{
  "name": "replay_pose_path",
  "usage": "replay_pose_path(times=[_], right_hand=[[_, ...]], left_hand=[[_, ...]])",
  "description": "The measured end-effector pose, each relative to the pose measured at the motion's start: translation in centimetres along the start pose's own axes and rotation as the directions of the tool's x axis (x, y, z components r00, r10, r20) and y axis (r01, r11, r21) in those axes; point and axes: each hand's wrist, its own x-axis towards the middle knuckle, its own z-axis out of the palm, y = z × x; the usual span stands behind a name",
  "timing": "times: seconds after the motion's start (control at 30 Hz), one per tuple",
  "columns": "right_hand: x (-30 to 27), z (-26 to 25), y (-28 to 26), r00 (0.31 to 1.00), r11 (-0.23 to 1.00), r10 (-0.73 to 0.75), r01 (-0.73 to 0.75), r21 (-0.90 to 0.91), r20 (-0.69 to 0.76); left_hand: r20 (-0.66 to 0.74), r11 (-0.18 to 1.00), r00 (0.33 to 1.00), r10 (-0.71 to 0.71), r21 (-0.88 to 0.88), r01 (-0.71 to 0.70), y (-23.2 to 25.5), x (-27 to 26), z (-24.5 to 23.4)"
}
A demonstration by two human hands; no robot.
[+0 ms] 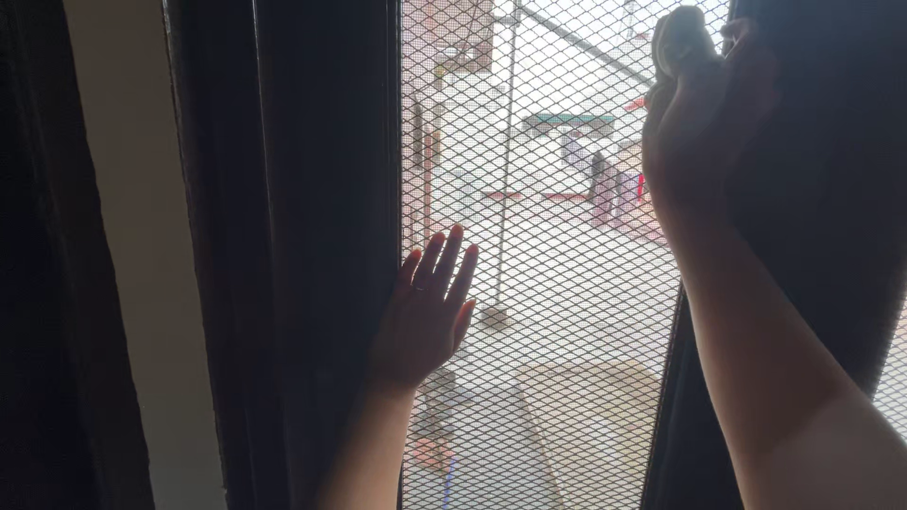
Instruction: The person wipes the mesh screen and dark frames of a set of doors with a cloth.
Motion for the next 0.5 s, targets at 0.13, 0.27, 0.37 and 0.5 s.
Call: replay_pose_path(times=[0.13,0.27,0.37,0.5], right_hand=[[-5.0,6.0,1.4,0.998,0.973,0.058,-0.060,-0.224,-0.016],[-6.7,10.1,3.3,0.980,0.988,0.154,-0.156,-0.002,-0.125],[-5.8,9.8,1.4,0.982,0.982,0.187,-0.188,-0.013,-0.034],[-2.4,8.2,-10.5,0.885,0.284,0.257,-0.452,0.845,0.387]], left_hand=[[-0.029,1.000,1.000,0.006,0.029,-0.005,-0.1,-0.2,0.3],[-0.055,1.000,0.998,-0.009,-0.008,0.009,-0.1,-0.4,0.4],[-0.018,1.000,1.000,0.007,-0.004,-0.007,-0.1,-0.1,0.6],[-0.020,1.000,1.000,-0.013,0.025,0.013,0.1,-0.2,1.1]])
